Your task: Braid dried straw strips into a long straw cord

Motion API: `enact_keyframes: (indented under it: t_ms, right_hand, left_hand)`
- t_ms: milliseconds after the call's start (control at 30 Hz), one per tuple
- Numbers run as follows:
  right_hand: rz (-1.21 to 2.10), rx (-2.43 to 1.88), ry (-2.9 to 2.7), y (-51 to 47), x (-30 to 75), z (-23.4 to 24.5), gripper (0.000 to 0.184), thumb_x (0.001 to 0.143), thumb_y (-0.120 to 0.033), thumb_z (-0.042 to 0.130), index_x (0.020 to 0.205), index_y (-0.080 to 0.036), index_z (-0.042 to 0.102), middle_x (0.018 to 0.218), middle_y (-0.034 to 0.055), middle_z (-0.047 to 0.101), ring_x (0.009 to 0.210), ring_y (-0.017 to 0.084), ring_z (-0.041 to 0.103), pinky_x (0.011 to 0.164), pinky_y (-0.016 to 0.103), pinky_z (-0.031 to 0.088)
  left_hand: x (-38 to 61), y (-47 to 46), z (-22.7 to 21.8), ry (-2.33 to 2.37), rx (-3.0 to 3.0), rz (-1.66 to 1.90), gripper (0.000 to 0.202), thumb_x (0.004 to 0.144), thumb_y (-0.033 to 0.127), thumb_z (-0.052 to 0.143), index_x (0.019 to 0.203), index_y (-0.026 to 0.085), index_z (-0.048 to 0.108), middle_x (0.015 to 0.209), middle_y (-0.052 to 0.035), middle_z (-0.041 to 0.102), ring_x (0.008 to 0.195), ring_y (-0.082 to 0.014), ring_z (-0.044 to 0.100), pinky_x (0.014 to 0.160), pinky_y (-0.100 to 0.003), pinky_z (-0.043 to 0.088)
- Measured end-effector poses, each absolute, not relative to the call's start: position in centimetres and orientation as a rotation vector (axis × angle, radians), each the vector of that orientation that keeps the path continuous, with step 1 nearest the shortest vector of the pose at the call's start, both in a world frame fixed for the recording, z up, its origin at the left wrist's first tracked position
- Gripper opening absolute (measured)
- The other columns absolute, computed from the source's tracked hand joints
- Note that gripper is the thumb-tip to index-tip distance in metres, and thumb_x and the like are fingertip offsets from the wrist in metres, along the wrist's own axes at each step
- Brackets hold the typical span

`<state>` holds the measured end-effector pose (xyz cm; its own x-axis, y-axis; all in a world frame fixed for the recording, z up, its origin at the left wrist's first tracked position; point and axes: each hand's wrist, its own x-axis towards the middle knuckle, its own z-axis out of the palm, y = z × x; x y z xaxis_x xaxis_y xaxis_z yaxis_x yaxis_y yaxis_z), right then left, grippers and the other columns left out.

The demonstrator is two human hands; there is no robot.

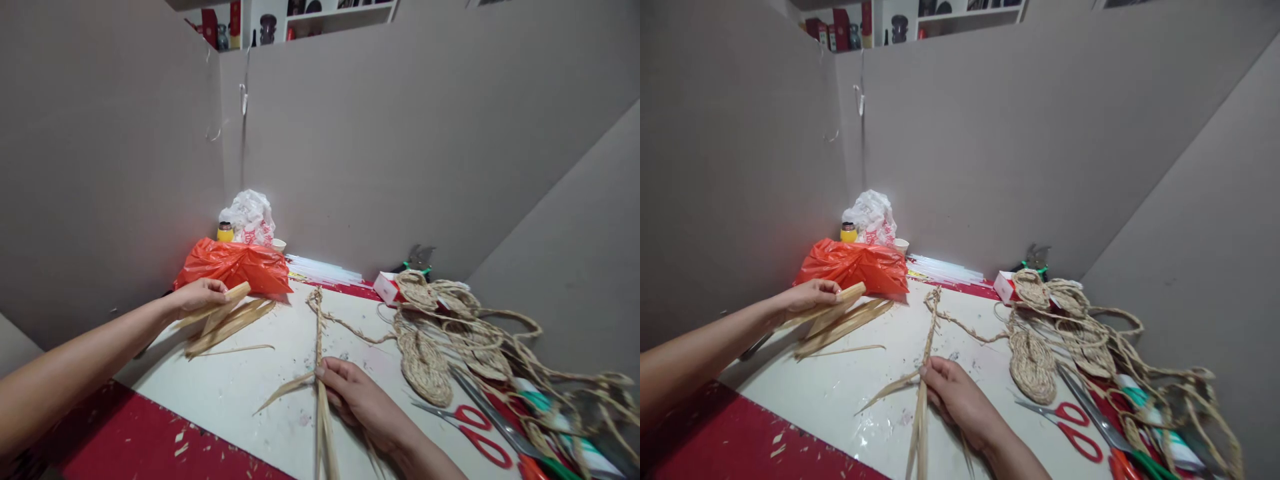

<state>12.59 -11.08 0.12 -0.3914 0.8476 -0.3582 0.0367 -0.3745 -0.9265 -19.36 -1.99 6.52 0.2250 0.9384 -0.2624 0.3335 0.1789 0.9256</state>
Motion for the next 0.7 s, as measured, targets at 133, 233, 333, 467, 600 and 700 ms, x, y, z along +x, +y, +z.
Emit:
enact_keyframes:
  t_ms: [133, 233, 333, 467, 600, 700]
  right_hand:
    - [1.827, -1.236, -1.255, -11.0, 12.7, 0.0, 0.036, 0.077, -0.051, 0.059, 0.071, -0.019, 0.042, 0.046, -0.0116, 0.029, 0.038, 0.003, 0.012, 0.036, 0.020, 0.004]
    - [1.827, -1.236, -1.250, -11.0, 12.6, 0.0, 0.036, 0.077, -0.050, 0.059, 0.069, -0.020, 0.041, 0.044, -0.0115, 0.030, 0.037, 0.003, 0.013, 0.036, 0.020, 0.004]
    - [1.820, -1.217, -1.265, -11.0, 12.6, 0.0, 0.036, 0.076, -0.051, 0.059, 0.069, -0.019, 0.043, 0.044, -0.0112, 0.031, 0.036, 0.003, 0.014, 0.036, 0.020, 0.005]
    - [1.806, -1.191, -1.284, -10.9, 12.7, -0.2, 0.038, 0.076, -0.052, 0.059, 0.068, -0.019, 0.041, 0.045, -0.0109, 0.032, 0.036, 0.003, 0.015, 0.035, 0.020, 0.006]
    - [1.811, -1.183, -1.280, -11.0, 12.7, -0.3, 0.038, 0.078, -0.052, 0.058, 0.068, -0.019, 0.041, 0.045, -0.0108, 0.032, 0.035, 0.003, 0.014, 0.034, 0.020, 0.005]
    - [1.819, -1.187, -1.261, -11.0, 12.6, 0.0, 0.036, 0.078, -0.050, 0.059, 0.068, -0.019, 0.042, 0.044, -0.0107, 0.032, 0.036, 0.003, 0.015, 0.034, 0.020, 0.005]
  left_hand:
    - [-17.8, -2.5, 6.5, 1.303, 1.382, 0.698, 0.030, 0.062, 0.041, 0.067, 0.078, 0.016, 0.058, 0.069, 0.0018, 0.059, 0.061, -0.0115, 0.050, 0.059, -0.022, 0.037]
    - [-16.8, -2.6, 6.5, 1.375, 1.730, 0.668, 0.016, 0.063, 0.031, 0.062, 0.069, 0.016, 0.059, 0.065, 0.0023, 0.055, 0.061, -0.0112, 0.048, 0.059, -0.022, 0.035]
    - [-16.6, -2.4, 7.1, 1.410, 1.869, 0.550, 0.010, 0.060, 0.024, 0.059, 0.064, 0.017, 0.053, 0.058, 0.0041, 0.049, 0.057, -0.0110, 0.047, 0.055, -0.022, 0.035]
    - [-17.5, -1.7, 8.1, 1.266, 1.645, 0.509, 0.022, 0.060, 0.024, 0.059, 0.081, 0.017, 0.054, 0.068, 0.0028, 0.053, 0.062, -0.0126, 0.052, 0.055, -0.022, 0.040]
    - [-17.9, -1.7, 7.9, 1.255, 1.557, 0.543, 0.026, 0.058, 0.023, 0.065, 0.082, 0.017, 0.055, 0.066, 0.0047, 0.050, 0.057, -0.0085, 0.046, 0.049, -0.018, 0.032]
    - [-16.8, -2.8, 7.1, 1.111, 1.439, 0.500, 0.033, 0.057, 0.022, 0.068, 0.086, 0.016, 0.056, 0.071, 0.0039, 0.052, 0.057, -0.0074, 0.045, 0.051, -0.018, 0.030]
